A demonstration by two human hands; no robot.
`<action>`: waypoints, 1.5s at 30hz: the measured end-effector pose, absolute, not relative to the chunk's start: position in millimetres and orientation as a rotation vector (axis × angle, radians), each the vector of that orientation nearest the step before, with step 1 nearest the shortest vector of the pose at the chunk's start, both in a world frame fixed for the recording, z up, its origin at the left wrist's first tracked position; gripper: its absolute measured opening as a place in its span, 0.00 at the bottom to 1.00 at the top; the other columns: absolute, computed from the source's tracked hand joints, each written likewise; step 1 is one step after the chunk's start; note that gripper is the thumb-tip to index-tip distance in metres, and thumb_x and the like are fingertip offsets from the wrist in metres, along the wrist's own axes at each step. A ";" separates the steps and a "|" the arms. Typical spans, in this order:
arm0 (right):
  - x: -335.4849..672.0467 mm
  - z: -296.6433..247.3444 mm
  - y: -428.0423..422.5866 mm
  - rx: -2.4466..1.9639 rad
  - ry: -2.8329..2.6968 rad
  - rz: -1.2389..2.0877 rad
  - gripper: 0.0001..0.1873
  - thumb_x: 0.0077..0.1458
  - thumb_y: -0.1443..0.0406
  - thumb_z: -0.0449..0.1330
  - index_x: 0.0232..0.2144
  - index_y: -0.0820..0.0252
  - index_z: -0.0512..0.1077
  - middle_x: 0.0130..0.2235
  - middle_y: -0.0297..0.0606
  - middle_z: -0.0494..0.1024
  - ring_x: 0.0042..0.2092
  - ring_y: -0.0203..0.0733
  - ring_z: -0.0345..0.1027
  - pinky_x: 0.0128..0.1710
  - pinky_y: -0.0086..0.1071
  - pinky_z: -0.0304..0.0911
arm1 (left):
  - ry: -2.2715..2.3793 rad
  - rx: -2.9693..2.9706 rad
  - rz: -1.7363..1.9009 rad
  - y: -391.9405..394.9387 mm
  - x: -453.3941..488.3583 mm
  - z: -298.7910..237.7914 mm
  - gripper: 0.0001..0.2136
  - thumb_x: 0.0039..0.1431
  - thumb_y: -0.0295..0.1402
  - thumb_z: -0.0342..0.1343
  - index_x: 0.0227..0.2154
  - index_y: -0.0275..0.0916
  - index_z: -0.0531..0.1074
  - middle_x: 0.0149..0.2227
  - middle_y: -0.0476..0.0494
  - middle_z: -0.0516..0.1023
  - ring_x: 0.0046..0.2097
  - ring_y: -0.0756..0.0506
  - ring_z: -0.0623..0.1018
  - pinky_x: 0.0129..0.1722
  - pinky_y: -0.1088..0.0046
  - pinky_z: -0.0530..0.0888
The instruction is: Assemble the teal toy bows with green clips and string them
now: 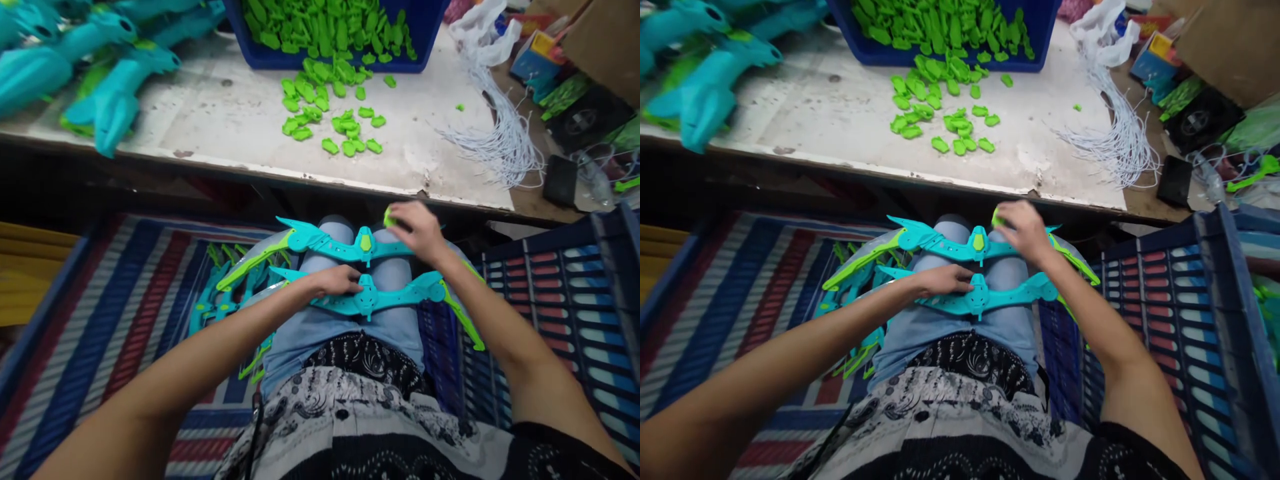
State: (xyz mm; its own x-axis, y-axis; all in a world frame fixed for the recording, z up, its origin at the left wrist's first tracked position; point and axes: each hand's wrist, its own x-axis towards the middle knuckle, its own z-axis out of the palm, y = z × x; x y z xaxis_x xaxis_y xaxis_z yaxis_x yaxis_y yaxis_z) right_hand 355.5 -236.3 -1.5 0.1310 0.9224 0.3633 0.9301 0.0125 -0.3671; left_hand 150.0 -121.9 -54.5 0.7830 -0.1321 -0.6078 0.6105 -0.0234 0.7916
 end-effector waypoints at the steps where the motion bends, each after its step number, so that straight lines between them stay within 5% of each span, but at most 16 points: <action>1: 334.2 -6.5 -251.9 -1.829 -1.794 0.054 0.10 0.59 0.61 0.57 0.40 0.60 0.74 0.47 0.45 0.78 0.49 0.47 0.68 0.50 0.44 0.65 | 0.418 1.476 -0.613 -121.8 150.3 -55.1 0.11 0.45 0.38 0.59 0.29 0.37 0.73 0.26 0.48 0.73 0.29 0.48 0.69 0.28 0.75 0.64; 7: 245.6 -48.1 -319.3 -1.821 -1.728 0.336 0.10 0.61 0.62 0.55 0.38 0.57 0.76 0.47 0.43 0.78 0.47 0.47 0.70 0.45 0.45 0.68 | 0.415 1.455 -0.589 -123.2 151.8 -57.3 0.12 0.46 0.40 0.59 0.31 0.36 0.74 0.25 0.50 0.71 0.28 0.49 0.66 0.28 0.75 0.63; 20: 224.0 -65.6 -318.2 -1.922 -1.340 0.355 0.04 0.57 0.64 0.60 0.34 0.58 0.72 0.50 0.45 0.74 0.51 0.46 0.67 0.51 0.43 0.64 | 0.399 1.669 -0.454 -132.7 147.3 -60.9 0.19 0.44 0.50 0.59 0.24 0.37 0.66 0.22 0.53 0.60 0.26 0.51 0.60 0.24 0.75 0.55; 26: 239.1 -57.7 -296.3 -2.180 -1.046 0.908 0.34 0.42 0.65 0.69 0.52 0.54 0.64 0.44 0.38 0.76 0.45 0.45 0.71 0.44 0.39 0.67 | 0.501 1.664 -0.444 -138.8 149.3 -69.4 0.16 0.43 0.46 0.58 0.22 0.37 0.66 0.20 0.54 0.58 0.24 0.52 0.58 0.22 0.74 0.54; 29: 246.4 -52.3 -287.9 -2.258 -1.138 1.035 0.38 0.40 0.63 0.71 0.55 0.52 0.64 0.41 0.35 0.78 0.40 0.45 0.73 0.40 0.37 0.67 | 0.467 1.749 -0.439 -137.8 149.7 -69.4 0.13 0.46 0.42 0.57 0.23 0.36 0.68 0.20 0.53 0.62 0.24 0.51 0.62 0.23 0.74 0.58; 33: 264.4 -30.9 -276.0 -2.145 -1.538 0.812 0.31 0.39 0.62 0.71 0.49 0.56 0.72 0.41 0.38 0.80 0.40 0.47 0.74 0.38 0.35 0.69 | 0.475 2.057 -0.262 -154.3 133.6 -59.8 0.15 0.55 0.37 0.54 0.42 0.33 0.71 0.37 0.40 0.77 0.38 0.42 0.75 0.37 0.68 0.70; 35: 286.1 -12.3 -256.7 -2.085 -1.615 0.622 0.17 0.48 0.62 0.66 0.43 0.58 0.76 0.40 0.39 0.80 0.41 0.46 0.74 0.40 0.35 0.69 | 0.453 2.272 -0.062 -170.2 117.5 -56.6 0.18 0.59 0.34 0.50 0.51 0.33 0.67 0.51 0.32 0.73 0.51 0.38 0.72 0.48 0.61 0.70; 37: 315.8 6.7 -223.1 -2.109 -1.540 0.419 0.14 0.60 0.63 0.54 0.43 0.61 0.76 0.43 0.43 0.79 0.46 0.46 0.71 0.48 0.38 0.65 | 0.319 2.462 0.032 -184.8 102.1 -57.3 0.21 0.59 0.31 0.50 0.55 0.35 0.63 0.61 0.29 0.63 0.59 0.35 0.66 0.54 0.57 0.67; 39: 348.3 20.3 -178.6 -2.168 -1.437 0.184 0.18 0.63 0.65 0.47 0.47 0.65 0.73 0.48 0.49 0.75 0.53 0.52 0.64 0.57 0.47 0.56 | 0.197 2.595 -0.030 -193.1 93.5 -60.3 0.26 0.56 0.29 0.52 0.59 0.35 0.58 0.65 0.27 0.55 0.62 0.33 0.63 0.55 0.54 0.66; 41: 376.7 25.9 -132.5 -2.248 -1.440 -0.063 0.17 0.59 0.66 0.52 0.48 0.66 0.72 0.50 0.50 0.73 0.54 0.54 0.61 0.58 0.48 0.54 | 0.164 2.675 -0.163 -193.9 94.9 -61.8 0.31 0.55 0.29 0.54 0.63 0.34 0.53 0.67 0.26 0.49 0.62 0.31 0.62 0.55 0.53 0.66; 45: 406.8 23.4 -75.4 -2.389 -1.505 -0.140 0.16 0.56 0.69 0.54 0.45 0.67 0.74 0.48 0.52 0.74 0.51 0.56 0.62 0.53 0.48 0.58 | 0.224 2.686 -0.418 -182.2 113.5 -47.1 0.29 0.57 0.23 0.49 0.63 0.33 0.53 0.65 0.26 0.54 0.57 0.35 0.69 0.52 0.57 0.69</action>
State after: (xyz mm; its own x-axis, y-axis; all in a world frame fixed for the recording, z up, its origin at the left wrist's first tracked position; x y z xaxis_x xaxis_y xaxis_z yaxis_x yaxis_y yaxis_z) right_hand 406.8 -75.4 23.4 0.4423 0.8624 0.2462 0.8930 -0.3979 -0.2102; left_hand 113.5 -182.2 -47.1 0.9421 0.0932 -0.3222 0.2164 -0.9027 0.3719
